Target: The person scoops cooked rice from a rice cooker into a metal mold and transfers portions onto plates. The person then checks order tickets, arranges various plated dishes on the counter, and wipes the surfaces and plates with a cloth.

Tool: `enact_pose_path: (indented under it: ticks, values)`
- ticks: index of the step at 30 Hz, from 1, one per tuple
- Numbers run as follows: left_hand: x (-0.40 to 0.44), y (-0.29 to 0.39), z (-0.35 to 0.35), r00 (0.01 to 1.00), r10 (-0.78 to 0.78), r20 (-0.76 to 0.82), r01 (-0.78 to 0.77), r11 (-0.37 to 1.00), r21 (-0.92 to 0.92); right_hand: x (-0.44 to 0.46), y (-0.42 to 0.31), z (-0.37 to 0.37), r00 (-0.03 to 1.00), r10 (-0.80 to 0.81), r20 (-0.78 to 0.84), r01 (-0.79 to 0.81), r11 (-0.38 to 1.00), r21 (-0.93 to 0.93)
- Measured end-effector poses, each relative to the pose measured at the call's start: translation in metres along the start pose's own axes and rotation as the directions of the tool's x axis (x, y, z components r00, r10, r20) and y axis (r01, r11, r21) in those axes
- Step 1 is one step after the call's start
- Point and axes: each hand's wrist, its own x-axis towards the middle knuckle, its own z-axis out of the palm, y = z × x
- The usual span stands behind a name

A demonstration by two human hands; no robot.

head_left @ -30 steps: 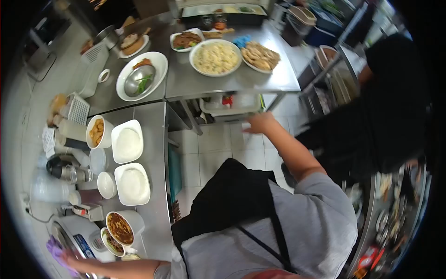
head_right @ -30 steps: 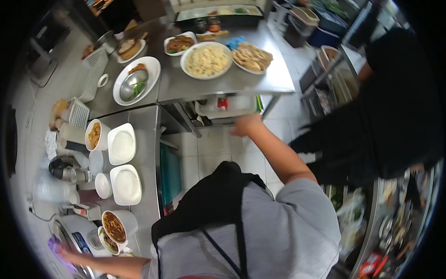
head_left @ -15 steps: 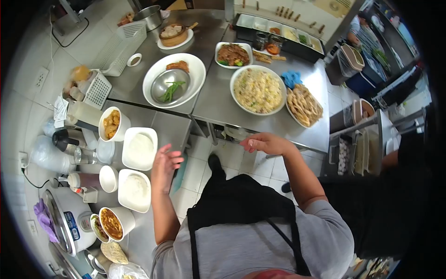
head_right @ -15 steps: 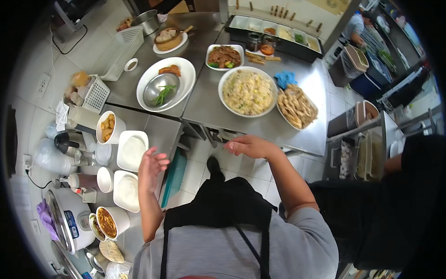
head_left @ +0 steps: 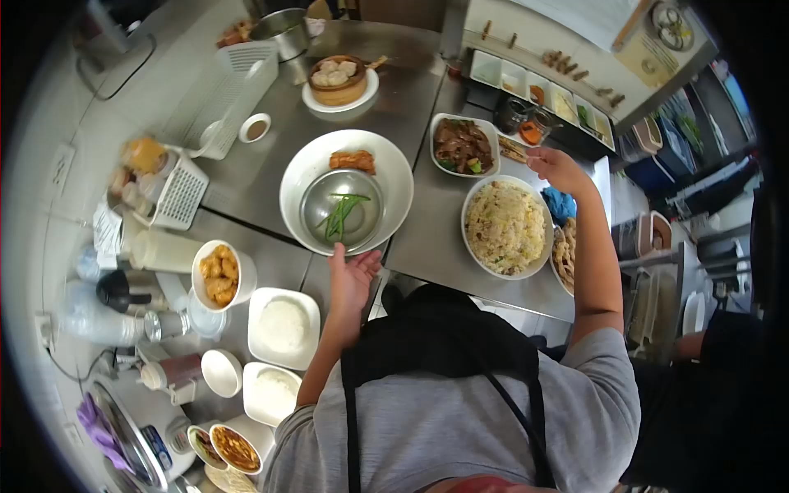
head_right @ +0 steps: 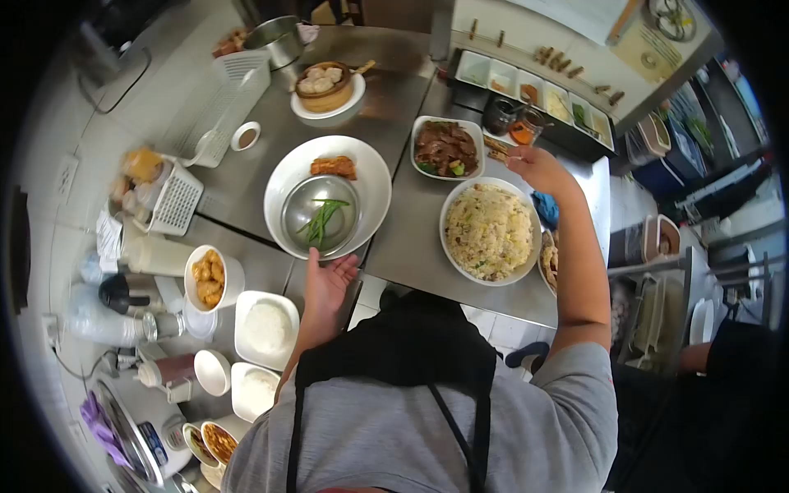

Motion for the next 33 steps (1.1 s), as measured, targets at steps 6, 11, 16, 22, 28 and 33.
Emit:
enact_pose_path:
  ticks: [6, 11, 16, 22, 28, 33]
  values:
    - [0.029, -0.009, -0.003, 0.991, 0.102, -0.086, -0.087, 0.983, 0.159, -0.045, 0.08, -0.056, 0.953, 0.206, -0.221, -0.232, 0.968, -0.1]
    - [0.031, -0.015, -0.002, 0.974, 0.228, 0.008, -0.226, 0.959, 0.173, -0.094, 0.155, -0.084, 0.824, 0.546, -0.148, -0.516, 0.833, 0.198]
    - [0.043, -0.019, -0.008, 0.976, 0.218, 0.005, -0.216, 0.966, 0.142, -0.057, 0.223, -0.054, 0.968, 0.206, -0.141, -0.203, 0.979, 0.035]
    - [0.054, -0.018, -0.005, 0.92, 0.342, -0.191, -0.321, 0.938, 0.135, 0.003, 0.181, -0.023, 0.991, 0.1, 0.091, -0.048, 0.889, -0.456]
    - [0.013, 0.022, -0.003, 0.894, 0.445, -0.061, -0.409, 0.862, 0.3, -0.055, 0.308, -0.079, 0.865, 0.324, -0.382, -0.45, 0.839, -0.307]
    - [-0.033, 0.036, 0.092, 0.879, 0.469, -0.09, -0.378, 0.799, 0.468, -0.128, 0.361, -0.109, 0.742, 0.431, -0.513, -0.564, 0.815, -0.133]
